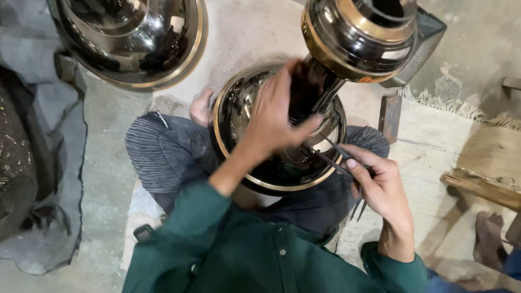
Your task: The person sits cross-legged and uses a small metal tool to engrave decorative patterns into the surface of a polished metal vessel. They hold the vessel steady with one hand while carefully carving with the other, occasionally rotating the object to access different areas.
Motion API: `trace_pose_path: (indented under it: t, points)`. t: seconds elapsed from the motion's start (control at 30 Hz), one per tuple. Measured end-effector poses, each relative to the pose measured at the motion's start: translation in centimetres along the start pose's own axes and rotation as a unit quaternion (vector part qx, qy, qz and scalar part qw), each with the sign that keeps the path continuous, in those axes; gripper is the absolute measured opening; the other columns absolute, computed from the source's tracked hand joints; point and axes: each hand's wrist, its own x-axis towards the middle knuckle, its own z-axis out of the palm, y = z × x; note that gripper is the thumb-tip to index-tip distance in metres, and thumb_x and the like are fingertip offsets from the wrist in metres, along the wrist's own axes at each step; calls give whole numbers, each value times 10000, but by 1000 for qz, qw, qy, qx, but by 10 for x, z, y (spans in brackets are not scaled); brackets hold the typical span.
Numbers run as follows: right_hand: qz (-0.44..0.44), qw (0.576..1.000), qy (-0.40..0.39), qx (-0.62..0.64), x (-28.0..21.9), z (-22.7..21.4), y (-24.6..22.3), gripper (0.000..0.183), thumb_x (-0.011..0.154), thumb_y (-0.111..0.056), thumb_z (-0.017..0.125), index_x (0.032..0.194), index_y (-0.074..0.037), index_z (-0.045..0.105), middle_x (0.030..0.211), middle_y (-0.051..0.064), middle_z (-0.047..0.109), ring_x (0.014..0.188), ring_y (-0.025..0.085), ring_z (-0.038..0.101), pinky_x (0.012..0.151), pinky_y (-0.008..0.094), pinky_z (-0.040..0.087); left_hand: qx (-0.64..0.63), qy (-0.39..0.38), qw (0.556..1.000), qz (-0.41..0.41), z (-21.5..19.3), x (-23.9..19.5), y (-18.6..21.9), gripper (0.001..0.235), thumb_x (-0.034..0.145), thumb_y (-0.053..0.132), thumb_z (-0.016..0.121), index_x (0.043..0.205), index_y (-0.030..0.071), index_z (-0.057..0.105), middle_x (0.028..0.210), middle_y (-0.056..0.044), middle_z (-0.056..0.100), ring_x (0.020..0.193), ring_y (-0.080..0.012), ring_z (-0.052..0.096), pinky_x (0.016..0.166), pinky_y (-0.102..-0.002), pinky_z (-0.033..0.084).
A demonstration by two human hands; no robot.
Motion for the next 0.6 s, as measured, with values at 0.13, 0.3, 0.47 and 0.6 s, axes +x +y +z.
trace_pose_path:
  t: [0.13,0.3,0.47,0.6]
  points:
    - [-82,981,22,-174,1,-5,-15,460,834,-74,783,1286,-58,694,726,10,688,592,66,517,532,228,427,140,28,990,-16,-4,-67,22,1051,735,438,805,1556,24,296,1631,-245,329,1551,-424,277,1282,-613,149]
    - [-71,963,21,-259,8,-1,-38,381,772,-89,860,1129,-72,728,751,51,729,649,76,655,568,248,491,180,98,977,-57,12,-90,24,1128,763,590,846,1574,40,287,1668,-260,229,1581,-434,199,1285,-641,106]
    - [-93,952,10,-293,15,4,-58,334,772,-77,848,1096,-69,768,876,90,768,773,124,757,655,263,567,185,125,970,-93,20,-86,19,1175,727,657,853,1572,54,302,1665,-275,223,1584,-436,191,1280,-639,114]
    - [-112,947,-3,-301,23,7,-67,339,776,-88,844,1104,-73,763,942,99,766,792,146,756,680,268,571,183,126,968,-115,21,-84,19,1139,741,639,852,1560,46,326,1661,-275,235,1582,-445,198,1273,-639,126]
